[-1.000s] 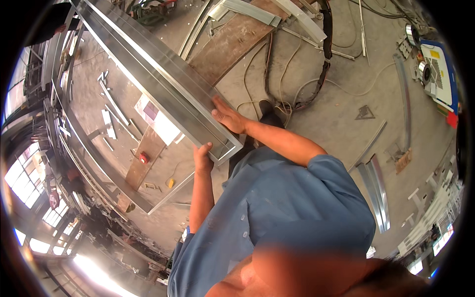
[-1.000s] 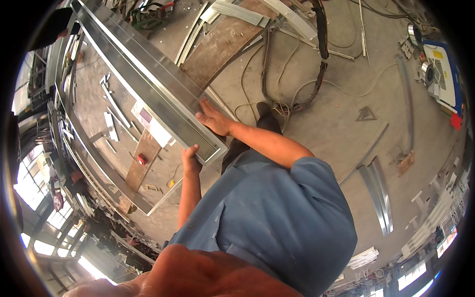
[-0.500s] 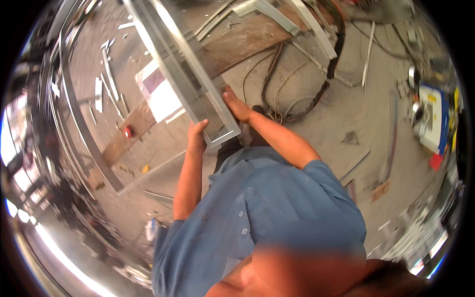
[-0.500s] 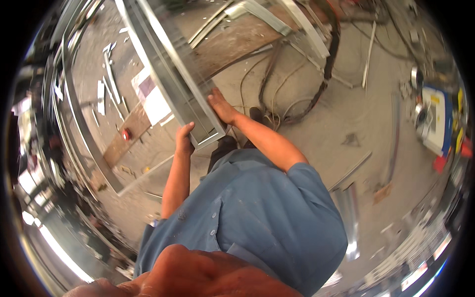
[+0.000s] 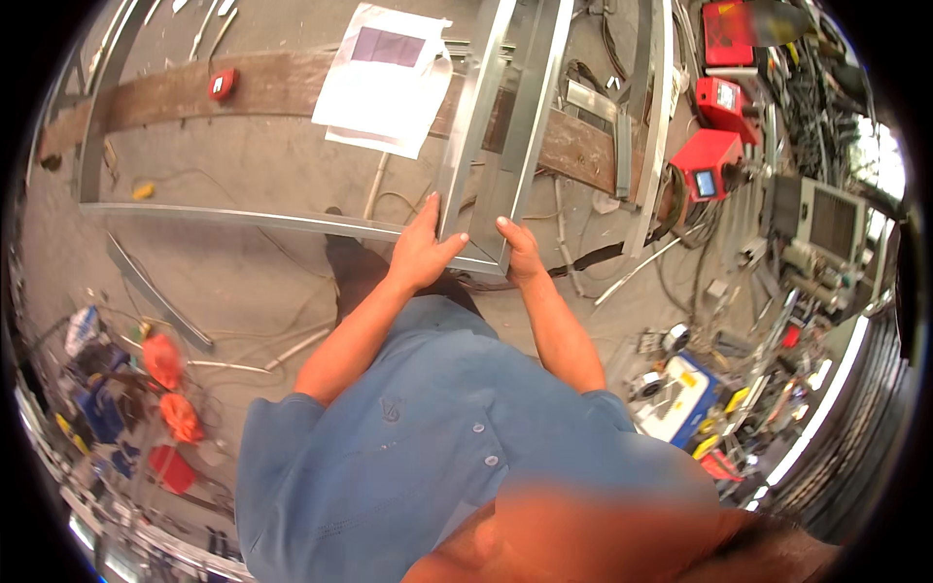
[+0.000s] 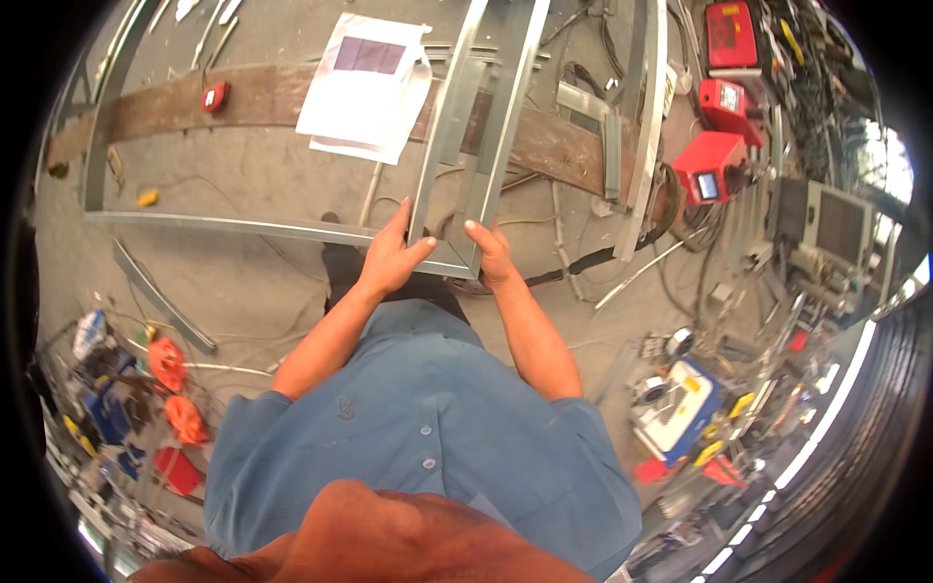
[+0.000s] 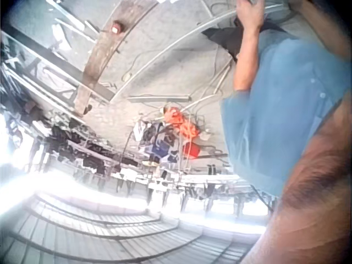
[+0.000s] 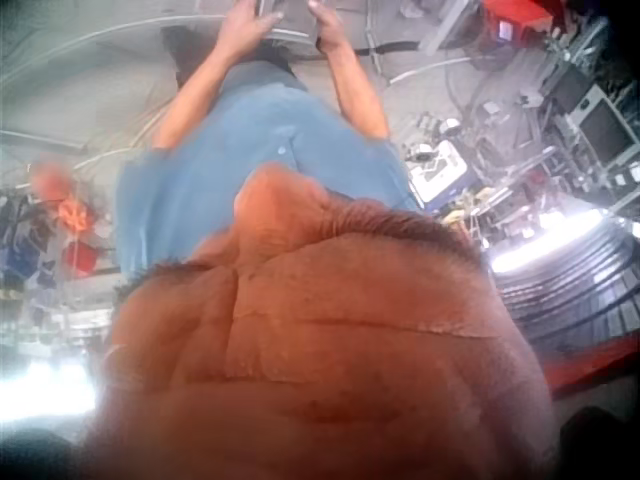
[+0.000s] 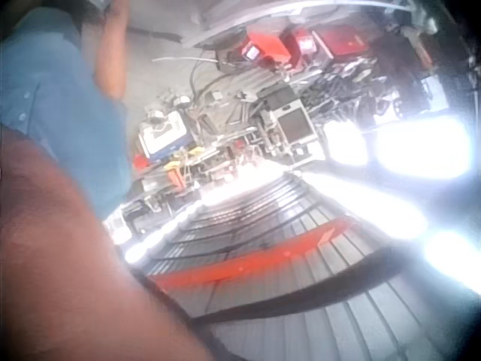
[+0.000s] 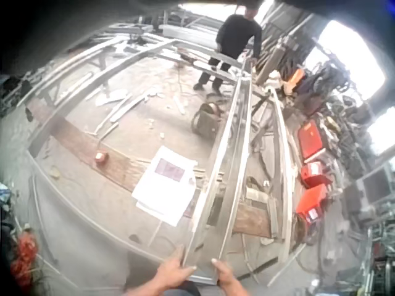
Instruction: The person assembles a rectangular metal frame by hand, positioning and aligning multiple metal bars on a workbench. They adjust the frame's orientation and fit the pieces together with assistance from a coworker.
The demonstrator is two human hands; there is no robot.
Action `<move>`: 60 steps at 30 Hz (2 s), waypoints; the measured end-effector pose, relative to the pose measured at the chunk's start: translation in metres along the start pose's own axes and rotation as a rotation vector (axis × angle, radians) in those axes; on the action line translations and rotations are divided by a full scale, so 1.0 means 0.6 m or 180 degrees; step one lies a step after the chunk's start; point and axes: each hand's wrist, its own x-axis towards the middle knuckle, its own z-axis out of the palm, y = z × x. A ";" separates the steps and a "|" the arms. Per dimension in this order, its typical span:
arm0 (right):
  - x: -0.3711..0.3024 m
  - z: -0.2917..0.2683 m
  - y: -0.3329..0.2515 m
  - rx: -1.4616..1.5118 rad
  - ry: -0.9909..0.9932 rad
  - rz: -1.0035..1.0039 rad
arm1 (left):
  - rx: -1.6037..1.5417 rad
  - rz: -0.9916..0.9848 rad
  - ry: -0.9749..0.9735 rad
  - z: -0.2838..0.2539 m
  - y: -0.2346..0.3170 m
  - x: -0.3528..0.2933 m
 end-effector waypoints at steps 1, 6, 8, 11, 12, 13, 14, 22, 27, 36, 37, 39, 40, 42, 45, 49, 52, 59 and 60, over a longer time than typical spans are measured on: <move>-0.004 0.006 -0.004 0.0010 0.0025 0.0030 | 0.0072 0.0021 0.0008 -0.002 0.000 0.000; -0.005 0.031 -0.015 0.0010 0.0099 -0.0035 | -0.0620 -0.0049 -0.0158 -0.032 -0.015 0.011; -0.008 0.035 -0.013 0.0061 0.0158 0.0053 | -0.1934 -0.0428 0.0229 -0.044 -0.043 0.040; -0.001 0.013 -0.002 0.0095 0.0198 0.0132 | -0.3635 -0.0722 0.1382 -0.050 -0.079 0.122; 0.003 0.016 -0.003 0.0111 0.0188 0.0151 | -0.4069 -0.0759 0.1806 -0.051 -0.084 0.139; 0.003 0.019 -0.006 0.0127 0.0191 0.0156 | -0.4232 -0.0752 0.1570 -0.040 -0.083 0.144; 0.000 0.022 -0.009 0.0143 0.0195 0.0161 | -0.4390 -0.0742 0.1330 -0.021 -0.075 0.150; -0.002 0.027 -0.010 0.0144 0.0288 0.0115 | -0.4803 -0.0839 0.0886 -0.001 -0.044 0.165; -0.002 0.036 -0.008 0.0086 0.0386 -0.0111 | -0.4497 -0.0473 0.1232 -0.004 -0.066 0.174; -0.003 0.036 -0.011 0.0061 0.0527 -0.0045 | -0.4681 -0.0701 0.1044 0.007 -0.049 0.176; -0.002 0.033 -0.011 0.0038 0.0501 -0.0048 | -0.4654 -0.0724 0.0977 0.003 -0.049 0.177; -0.002 0.027 -0.012 -0.0010 0.0452 -0.0056 | -0.4047 -0.0708 0.1216 -0.005 -0.061 0.182; -0.002 0.026 -0.013 -0.0054 0.0477 -0.0024 | -0.3458 -0.0671 0.1496 -0.010 -0.077 0.187; -0.003 0.021 -0.016 -0.0128 0.0533 0.0049 | -0.2583 -0.0583 0.1541 -0.011 -0.083 0.186; -0.003 0.043 -0.029 -0.0297 0.0536 -0.0120 | -0.1701 -0.0295 0.0756 -0.024 -0.049 0.134; -0.006 0.054 -0.047 -0.0418 0.0445 0.0070 | -0.0592 -0.0106 -0.0287 -0.034 -0.005 0.050; -0.008 0.062 -0.053 -0.0584 0.0388 -0.0102 | -0.0177 -0.0293 -0.0512 -0.038 0.018 0.040; -0.006 0.054 -0.057 -0.0941 0.0265 -0.0196 | 0.0005 -0.0460 -0.0577 -0.031 0.027 0.041; -0.005 0.049 -0.058 -0.1043 0.0252 -0.0127 | 0.0032 -0.0455 -0.0568 -0.030 0.028 0.040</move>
